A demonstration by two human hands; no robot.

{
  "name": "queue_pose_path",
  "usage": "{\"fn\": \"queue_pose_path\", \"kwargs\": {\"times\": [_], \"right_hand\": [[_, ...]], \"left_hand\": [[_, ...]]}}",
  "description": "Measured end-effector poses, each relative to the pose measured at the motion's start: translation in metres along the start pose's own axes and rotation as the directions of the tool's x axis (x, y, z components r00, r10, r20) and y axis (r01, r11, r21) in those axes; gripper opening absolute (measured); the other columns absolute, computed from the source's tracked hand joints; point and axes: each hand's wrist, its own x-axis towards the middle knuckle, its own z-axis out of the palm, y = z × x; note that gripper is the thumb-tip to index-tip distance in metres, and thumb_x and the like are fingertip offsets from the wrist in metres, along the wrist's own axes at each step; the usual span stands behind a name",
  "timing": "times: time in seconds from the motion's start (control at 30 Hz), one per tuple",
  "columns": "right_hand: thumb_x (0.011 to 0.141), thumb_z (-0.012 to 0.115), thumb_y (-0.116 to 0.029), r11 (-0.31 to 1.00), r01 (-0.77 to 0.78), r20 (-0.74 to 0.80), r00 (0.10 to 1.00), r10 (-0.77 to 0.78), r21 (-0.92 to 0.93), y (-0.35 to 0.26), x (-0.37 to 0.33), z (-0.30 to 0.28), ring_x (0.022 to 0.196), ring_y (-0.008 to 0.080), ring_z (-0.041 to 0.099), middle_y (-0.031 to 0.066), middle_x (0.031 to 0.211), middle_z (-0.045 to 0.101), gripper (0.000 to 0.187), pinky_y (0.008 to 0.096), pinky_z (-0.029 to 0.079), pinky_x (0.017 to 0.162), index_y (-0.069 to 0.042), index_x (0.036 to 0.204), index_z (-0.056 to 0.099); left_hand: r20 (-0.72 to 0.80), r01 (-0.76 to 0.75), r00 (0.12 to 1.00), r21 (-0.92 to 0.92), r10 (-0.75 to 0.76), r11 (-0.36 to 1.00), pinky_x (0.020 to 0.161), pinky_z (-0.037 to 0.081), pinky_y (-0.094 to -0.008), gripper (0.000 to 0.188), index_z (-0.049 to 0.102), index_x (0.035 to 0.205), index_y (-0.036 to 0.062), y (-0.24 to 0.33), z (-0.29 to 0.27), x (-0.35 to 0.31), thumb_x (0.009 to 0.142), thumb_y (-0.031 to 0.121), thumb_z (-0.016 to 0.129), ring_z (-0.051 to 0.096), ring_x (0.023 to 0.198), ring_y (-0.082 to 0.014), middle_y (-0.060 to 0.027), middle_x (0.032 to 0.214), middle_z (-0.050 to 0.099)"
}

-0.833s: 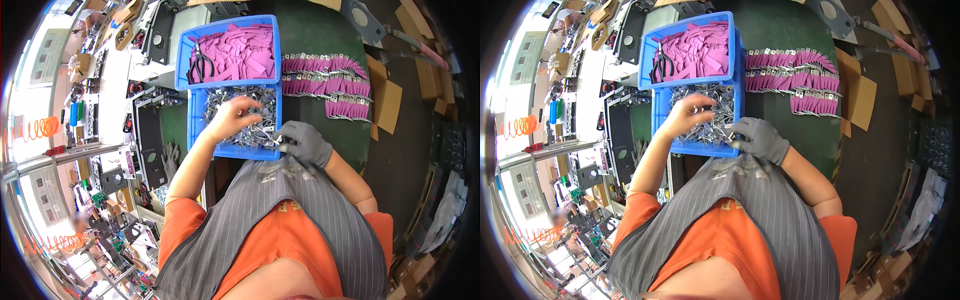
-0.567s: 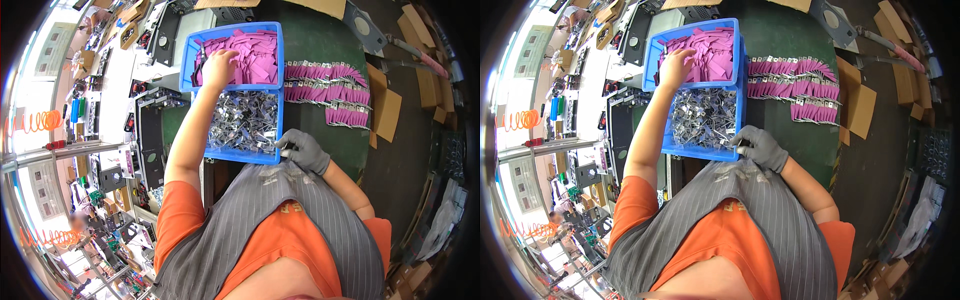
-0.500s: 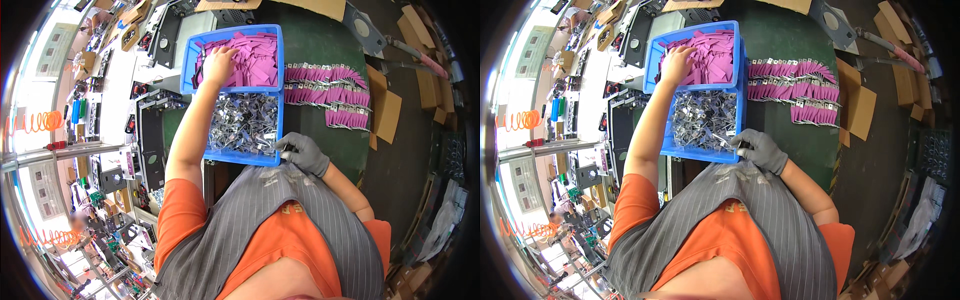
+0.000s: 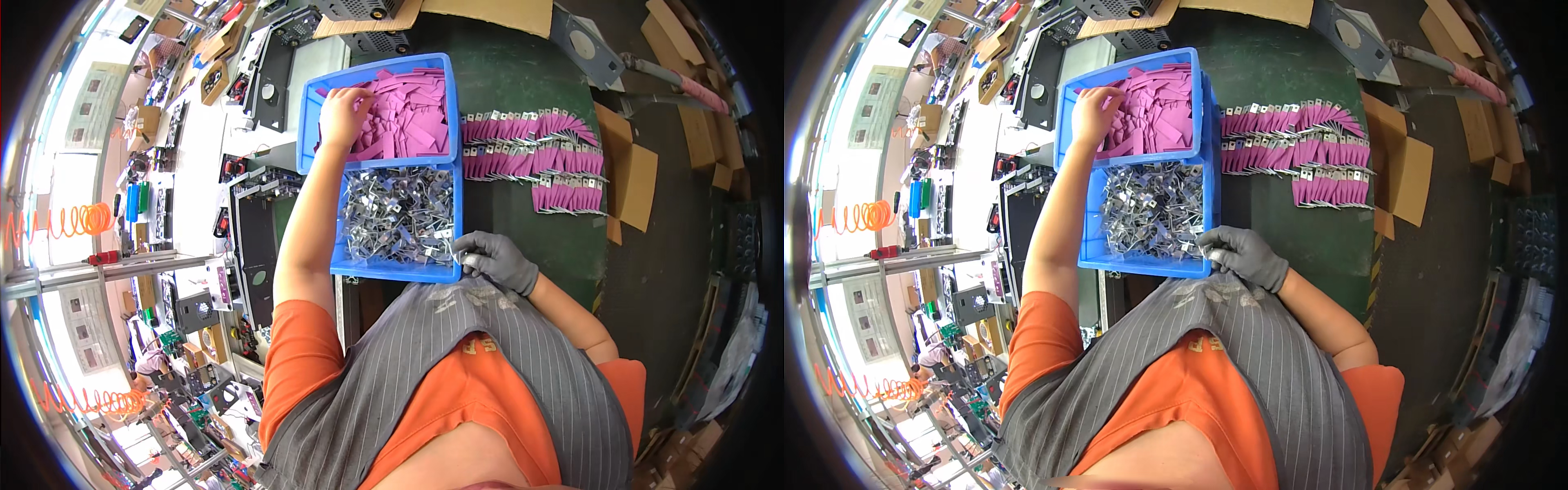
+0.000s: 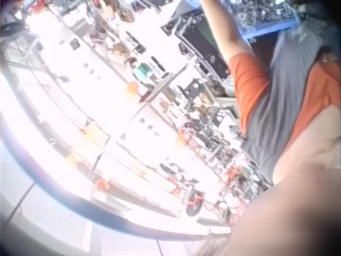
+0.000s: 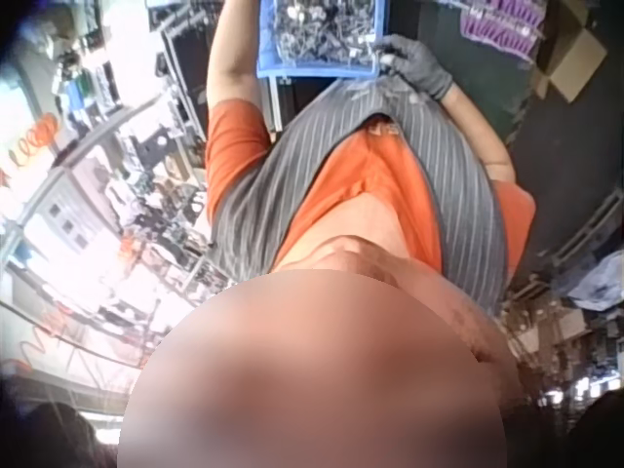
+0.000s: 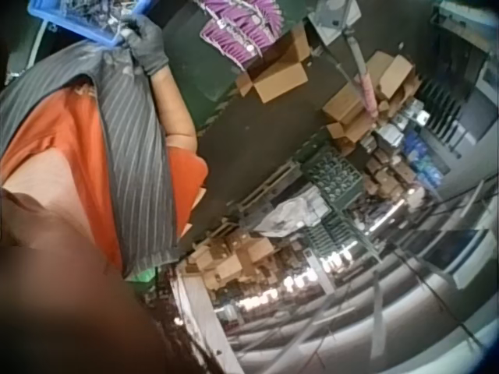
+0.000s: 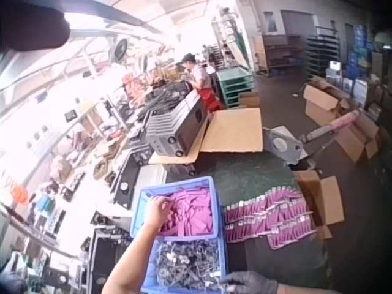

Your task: The person is assembling electrical connectors by attaching small metal clips to pink housing units.

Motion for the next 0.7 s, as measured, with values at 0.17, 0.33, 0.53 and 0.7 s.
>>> {"fn": "queue_pose_path", "kwargs": {"times": [0.17, 0.33, 0.53, 0.7], "right_hand": [[0.087, 0.052, 0.001, 0.962, 0.266, -0.037, 0.963, -0.268, -0.053, -0.001, 0.000, -0.002, 0.076, 0.0057, 0.055, 0.0026, 0.090, 0.061, 0.030, 0.0191, 0.048, 0.069, -0.002, 0.117, 0.058], [0.088, 0.052, -0.001, 0.955, 0.290, -0.219, 0.937, -0.272, 0.056, -0.043, -0.012, -0.010, 0.074, 0.0065, 0.059, 0.0048, 0.088, 0.065, 0.026, 0.0181, 0.049, 0.064, -0.001, 0.114, 0.058], [0.089, 0.052, -0.003, 0.877, 0.463, -0.328, 0.854, -0.403, 0.129, -0.081, -0.032, 0.002, 0.075, 0.0103, 0.064, 0.0087, 0.090, 0.066, 0.021, 0.0186, 0.052, 0.060, -0.001, 0.110, 0.056], [0.089, 0.053, -0.003, 0.878, 0.469, -0.257, 0.864, -0.434, 0.094, -0.079, -0.038, 0.007, 0.077, 0.0101, 0.063, 0.0085, 0.092, 0.066, 0.020, 0.0192, 0.051, 0.064, -0.002, 0.109, 0.057]], "left_hand": [[0.358, 0.455, 0.816, -0.882, -0.454, 0.123, 0.058, 0.044, -0.0207, 0.012, 0.065, 0.095, 0.0040, 0.046, -0.015, -0.028, 0.084, 0.009, 0.065, 0.053, 0.065, -0.0055, 0.0007, 0.080, 0.063], [0.573, 0.596, 0.735, -0.801, -0.364, -0.056, 0.061, 0.043, -0.0200, 0.017, 0.065, 0.099, 0.0013, 0.112, -0.029, -0.088, 0.084, 0.008, 0.066, 0.053, 0.066, -0.0052, 0.0007, 0.083, 0.064], [0.352, 0.451, 0.882, -0.823, -0.312, 0.345, 0.063, 0.046, -0.0199, 0.009, 0.069, 0.083, 0.0017, 0.146, -0.041, -0.127, 0.075, 0.003, 0.072, 0.057, 0.076, -0.0065, -0.0054, 0.091, 0.068], [0.267, 0.419, 0.898, -0.761, -0.350, 0.495, 0.058, 0.044, -0.0204, 0.012, 0.063, 0.073, 0.0031, 0.153, -0.041, -0.134, 0.072, 0.004, 0.075, 0.056, 0.066, -0.0081, -0.0070, 0.091, 0.068]]}}
